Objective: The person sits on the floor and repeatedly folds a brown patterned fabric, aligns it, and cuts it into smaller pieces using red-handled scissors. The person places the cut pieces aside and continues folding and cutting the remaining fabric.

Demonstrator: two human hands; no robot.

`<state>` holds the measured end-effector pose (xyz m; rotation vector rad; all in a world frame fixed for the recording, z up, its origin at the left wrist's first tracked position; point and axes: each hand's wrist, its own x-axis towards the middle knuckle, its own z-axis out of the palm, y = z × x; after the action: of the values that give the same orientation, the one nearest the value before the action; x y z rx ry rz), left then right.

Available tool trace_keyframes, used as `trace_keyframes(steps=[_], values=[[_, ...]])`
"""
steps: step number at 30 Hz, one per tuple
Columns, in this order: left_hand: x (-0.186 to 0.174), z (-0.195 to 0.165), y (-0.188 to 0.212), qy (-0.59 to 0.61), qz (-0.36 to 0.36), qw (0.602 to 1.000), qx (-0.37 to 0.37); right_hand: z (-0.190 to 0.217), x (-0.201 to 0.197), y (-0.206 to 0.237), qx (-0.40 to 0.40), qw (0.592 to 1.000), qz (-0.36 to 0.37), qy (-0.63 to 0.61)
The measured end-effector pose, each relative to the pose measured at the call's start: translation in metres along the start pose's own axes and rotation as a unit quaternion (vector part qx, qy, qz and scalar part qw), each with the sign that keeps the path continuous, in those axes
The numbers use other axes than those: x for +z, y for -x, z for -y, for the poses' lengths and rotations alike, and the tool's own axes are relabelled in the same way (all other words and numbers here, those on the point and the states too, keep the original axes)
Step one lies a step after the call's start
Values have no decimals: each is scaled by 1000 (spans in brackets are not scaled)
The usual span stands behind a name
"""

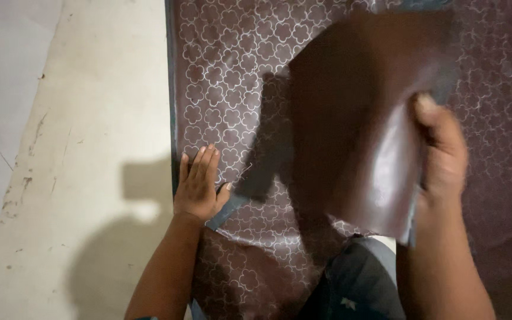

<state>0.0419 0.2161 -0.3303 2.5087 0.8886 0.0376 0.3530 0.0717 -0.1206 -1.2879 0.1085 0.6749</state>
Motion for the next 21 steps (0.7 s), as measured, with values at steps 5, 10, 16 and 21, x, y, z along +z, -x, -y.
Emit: trace_keyframes(steps=[5,10,16,21], values=[[-2,-1,-4,-30,18,999,-5,-13,3,38,46,971,118,-203],[-1,0,-1,-33,11,999,0,-138,-13,70,256,962,-33,-93],[6,10,2,15,-48,999,3,-242,-9,100,417,907,4,55],[13,11,7,34,-116,993,-7,-241,-14,128,397,867,260,151]])
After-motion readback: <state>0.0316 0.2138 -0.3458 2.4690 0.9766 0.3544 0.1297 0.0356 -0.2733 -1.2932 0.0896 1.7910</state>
